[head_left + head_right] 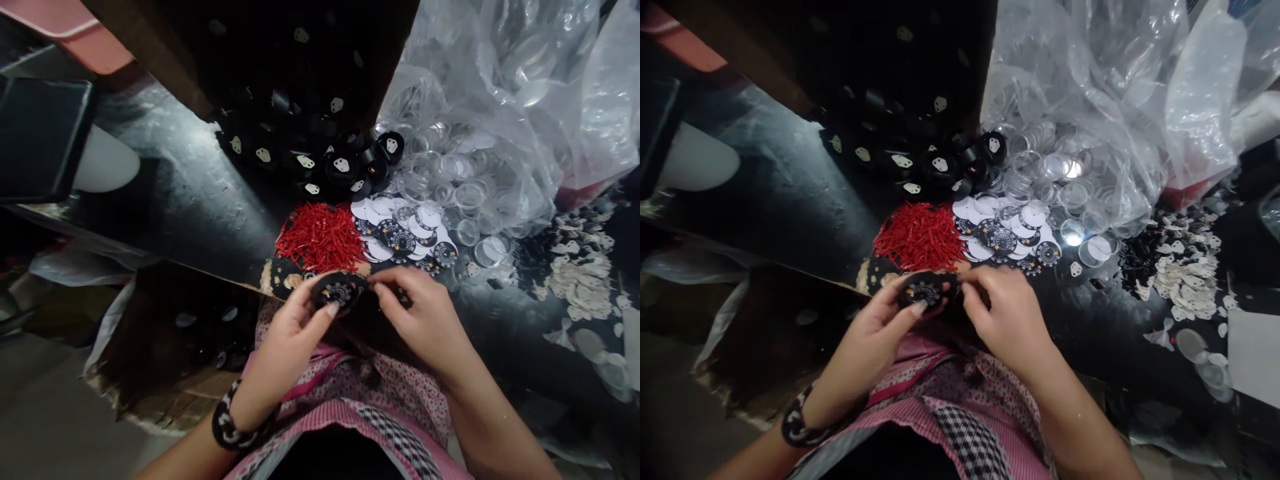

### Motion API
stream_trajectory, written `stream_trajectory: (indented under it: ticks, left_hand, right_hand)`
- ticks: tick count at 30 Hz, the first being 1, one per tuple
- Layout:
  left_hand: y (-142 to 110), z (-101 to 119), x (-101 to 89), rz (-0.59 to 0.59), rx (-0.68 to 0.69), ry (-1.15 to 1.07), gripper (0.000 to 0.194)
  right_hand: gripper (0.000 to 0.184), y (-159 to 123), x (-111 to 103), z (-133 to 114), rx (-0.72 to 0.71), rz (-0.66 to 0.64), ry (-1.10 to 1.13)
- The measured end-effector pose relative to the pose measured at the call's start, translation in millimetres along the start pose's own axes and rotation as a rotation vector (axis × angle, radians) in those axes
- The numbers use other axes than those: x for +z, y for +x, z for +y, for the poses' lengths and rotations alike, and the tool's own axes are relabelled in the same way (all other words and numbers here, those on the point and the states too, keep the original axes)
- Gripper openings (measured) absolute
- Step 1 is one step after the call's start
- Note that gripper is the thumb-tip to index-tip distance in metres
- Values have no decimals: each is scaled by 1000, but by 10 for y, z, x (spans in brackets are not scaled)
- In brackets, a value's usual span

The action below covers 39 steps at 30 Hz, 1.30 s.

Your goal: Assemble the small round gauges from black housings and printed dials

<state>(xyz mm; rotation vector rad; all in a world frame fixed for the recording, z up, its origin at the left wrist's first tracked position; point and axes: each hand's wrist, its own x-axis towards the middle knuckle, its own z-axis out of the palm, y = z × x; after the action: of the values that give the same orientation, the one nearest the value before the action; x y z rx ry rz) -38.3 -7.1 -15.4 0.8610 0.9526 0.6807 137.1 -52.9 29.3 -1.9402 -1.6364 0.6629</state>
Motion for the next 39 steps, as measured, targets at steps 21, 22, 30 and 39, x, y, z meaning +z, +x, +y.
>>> stream_trajectory:
  ticks: [21,22,30,39]
  left_hand:
    - [133,103,20,56,-27,-464,26]
    - [122,91,19,62,-16,-458,26]
    - [64,24,68,58,37,-377,24]
    - [46,23,106,44,69,-447,22]
  right_hand:
    - [13,332,225,-19,-47,-58,-532]
    - [14,335,224,-14,-52,-59,-532]
    - [9,242,218,-47,-110,30,-301]
    - [12,146,102,-43,39,17,182]
